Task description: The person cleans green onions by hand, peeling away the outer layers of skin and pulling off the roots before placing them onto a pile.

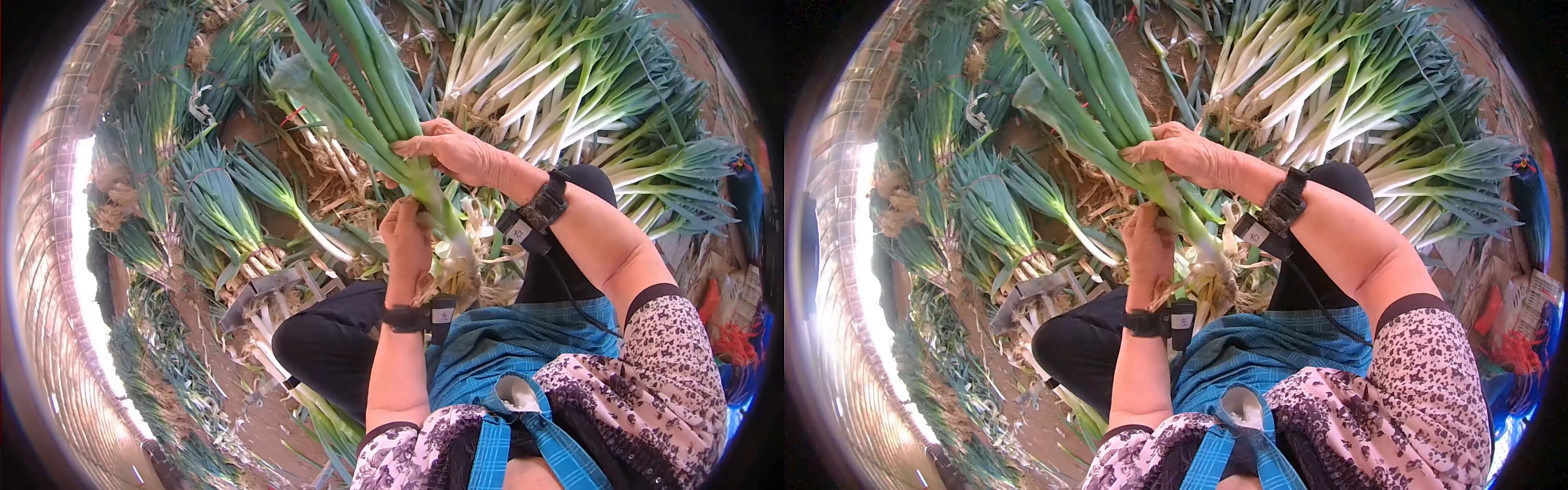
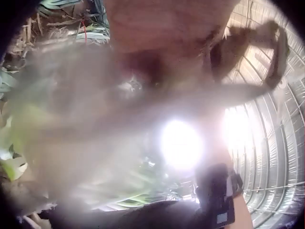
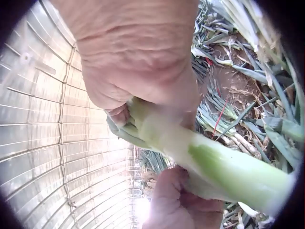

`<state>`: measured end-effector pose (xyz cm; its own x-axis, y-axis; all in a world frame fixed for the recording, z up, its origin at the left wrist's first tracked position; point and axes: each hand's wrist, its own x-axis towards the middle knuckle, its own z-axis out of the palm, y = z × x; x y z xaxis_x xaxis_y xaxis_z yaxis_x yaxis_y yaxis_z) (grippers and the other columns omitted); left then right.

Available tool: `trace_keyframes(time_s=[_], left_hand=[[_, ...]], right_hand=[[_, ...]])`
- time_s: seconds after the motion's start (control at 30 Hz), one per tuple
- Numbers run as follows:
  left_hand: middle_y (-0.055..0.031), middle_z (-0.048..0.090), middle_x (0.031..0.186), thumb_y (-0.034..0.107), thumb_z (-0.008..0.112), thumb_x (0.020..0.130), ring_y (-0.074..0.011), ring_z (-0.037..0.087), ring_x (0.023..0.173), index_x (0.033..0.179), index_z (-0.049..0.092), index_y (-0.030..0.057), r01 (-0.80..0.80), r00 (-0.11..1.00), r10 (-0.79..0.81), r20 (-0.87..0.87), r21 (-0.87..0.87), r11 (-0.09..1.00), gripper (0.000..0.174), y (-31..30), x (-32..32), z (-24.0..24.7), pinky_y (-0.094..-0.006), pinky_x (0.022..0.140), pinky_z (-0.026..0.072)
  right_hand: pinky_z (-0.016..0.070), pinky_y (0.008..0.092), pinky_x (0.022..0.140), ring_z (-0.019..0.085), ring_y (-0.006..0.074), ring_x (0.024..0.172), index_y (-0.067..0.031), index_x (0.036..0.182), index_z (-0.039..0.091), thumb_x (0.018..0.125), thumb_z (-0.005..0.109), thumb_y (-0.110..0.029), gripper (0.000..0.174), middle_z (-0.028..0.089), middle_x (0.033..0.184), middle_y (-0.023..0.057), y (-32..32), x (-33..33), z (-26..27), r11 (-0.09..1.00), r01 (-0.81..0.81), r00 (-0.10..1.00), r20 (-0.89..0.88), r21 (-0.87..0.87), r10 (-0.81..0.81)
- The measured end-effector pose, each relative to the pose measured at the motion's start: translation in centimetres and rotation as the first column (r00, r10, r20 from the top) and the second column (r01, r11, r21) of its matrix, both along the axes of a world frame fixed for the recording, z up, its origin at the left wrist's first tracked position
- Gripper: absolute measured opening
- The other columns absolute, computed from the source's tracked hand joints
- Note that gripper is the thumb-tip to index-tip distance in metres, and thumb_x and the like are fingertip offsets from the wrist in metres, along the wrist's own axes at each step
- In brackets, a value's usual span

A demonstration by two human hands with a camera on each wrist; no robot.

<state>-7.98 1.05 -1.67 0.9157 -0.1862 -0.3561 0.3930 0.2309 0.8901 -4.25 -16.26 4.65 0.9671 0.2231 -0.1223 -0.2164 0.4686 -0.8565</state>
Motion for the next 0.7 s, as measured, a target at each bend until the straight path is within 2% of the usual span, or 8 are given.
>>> trace_keyframes(time_s=[0.07, 0.2, 0.3, 0.4, 0.47, 0.53, 0.6, 0.7], left_hand=[[-0.0014, 0.063, 0.080, 0.008, 0.057, 0.085, -0.0154, 0.061, 0.072, 0.091, 0.059, -0.0002, 0.105, 0.739, -0.412, 0.534, 0.512, 0.852, 0.010, 0.5, 0.1, -1.4, -0.0287, 0.064, 0.0473], [-0.0067, 0.062, 0.104, 0.017, 0.056, 0.091, -0.0206, 0.061, 0.092, 0.107, 0.056, 0.0037, 0.044, 0.936, -0.212, -0.279, -0.506, 0.862, 0.021, -0.3, -0.3, 3.1, -0.0313, 0.079, 0.0498], [-0.0071, 0.064, 0.096, 0.016, 0.056, 0.091, -0.0212, 0.062, 0.086, 0.103, 0.059, 0.0034, 0.410, 0.875, -0.441, 0.200, 0.178, 0.895, 0.018, 0.8, 0.5, 0.1, -0.0319, 0.077, 0.0508], [-0.0067, 0.064, 0.088, 0.012, 0.056, 0.089, -0.0170, 0.061, 0.081, 0.098, 0.061, 0.0027, 0.478, 0.801, -0.552, -0.230, -0.309, 0.822, 0.014, 0.9, 1.2, -1.0, -0.0296, 0.073, 0.0495], [-0.0062, 0.062, 0.086, 0.006, 0.056, 0.085, -0.0146, 0.059, 0.079, 0.096, 0.061, 0.0010, 0.806, 0.544, -0.838, 0.040, 0.256, 0.534, 0.013, 1.2, 0.6, -3.3, -0.0304, 0.072, 0.0477], [-0.0055, 0.062, 0.084, 0.009, 0.059, 0.081, -0.0144, 0.057, 0.074, 0.094, 0.062, -0.0005, 0.396, 0.127, -0.977, 0.170, 0.894, 0.208, 0.017, 1.4, -2.2, -10.8, -0.0329, 0.072, 0.0465], [-0.0068, 0.062, 0.079, 0.017, 0.062, 0.079, -0.0171, 0.057, 0.073, 0.091, 0.064, -0.0006, 0.776, 0.594, -0.804, -0.019, 0.276, 0.567, 0.022, 2.6, -3.9, -11.5, -0.0359, 0.072, 0.0464], [-0.0084, 0.061, 0.072, 0.024, 0.065, 0.079, -0.0141, 0.058, 0.074, 0.089, 0.065, 0.0003, 0.566, 0.751, -0.622, -0.221, 0.699, 0.436, 0.026, 4.4, -2.1, -7.7, -0.0301, 0.071, 0.0465]], right_hand=[[0.0527, 0.0325, 0.082, 0.066, 0.0211, 0.088, 0.0080, 0.111, 0.059, 0.090, 0.058, -0.016, 0.032, 0.067, 0.098, 0.0146, 0.0, -0.1, 0.0, 0.999, -0.023, 1.000, -0.003, 0.044, 0.023], [0.0493, 0.0273, 0.075, 0.061, 0.0119, 0.082, 0.0005, 0.110, 0.063, 0.087, 0.064, -0.025, 0.035, 0.066, 0.094, 0.0061, 0.1, -0.5, 0.4, 1.000, -0.007, 1.000, 0.014, 0.026, 0.007], [0.0505, 0.0290, 0.079, 0.062, 0.0136, 0.085, 0.0004, 0.119, 0.057, 0.087, 0.064, -0.029, 0.043, 0.065, 0.097, 0.0074, 0.8, -0.9, 1.2, 0.983, -0.173, 0.985, -0.004, 0.066, 0.174], [0.0502, 0.0295, 0.080, 0.062, 0.0133, 0.087, -0.0005, 0.119, 0.057, 0.088, 0.063, -0.031, 0.044, 0.064, 0.097, 0.0069, 1.4, -1.7, 1.3, 0.966, -0.230, 0.964, -0.110, 0.122, 0.243], [0.0496, 0.0304, 0.079, 0.060, 0.0121, 0.088, -0.0005, 0.119, 0.057, 0.089, 0.063, -0.031, 0.044, 0.065, 0.096, 0.0067, 1.9, -1.2, 0.7, 0.957, -0.244, 0.965, -0.056, 0.159, 0.255], [0.0479, 0.0299, 0.077, 0.057, 0.0110, 0.089, -0.0020, 0.119, 0.058, 0.090, 0.062, -0.031, 0.041, 0.063, 0.097, 0.0068, 1.9, -0.7, 1.3, 0.991, -0.124, 0.992, 0.031, 0.048, 0.123], [0.0468, 0.0293, 0.076, 0.055, 0.0111, 0.087, -0.0032, 0.120, 0.057, 0.090, 0.061, -0.027, 0.038, 0.061, 0.096, 0.0062, 2.5, -0.2, 0.8, 0.994, -0.090, 0.996, -0.004, 0.056, 0.090], [0.0459, 0.0294, 0.082, 0.054, 0.0120, 0.090, -0.0032, 0.124, 0.051, 0.090, 0.057, -0.016, 0.037, 0.059, 0.102, 0.0068, 2.2, 0.5, -0.4, 0.994, -0.071, 0.996, -0.047, 0.078, 0.075]])
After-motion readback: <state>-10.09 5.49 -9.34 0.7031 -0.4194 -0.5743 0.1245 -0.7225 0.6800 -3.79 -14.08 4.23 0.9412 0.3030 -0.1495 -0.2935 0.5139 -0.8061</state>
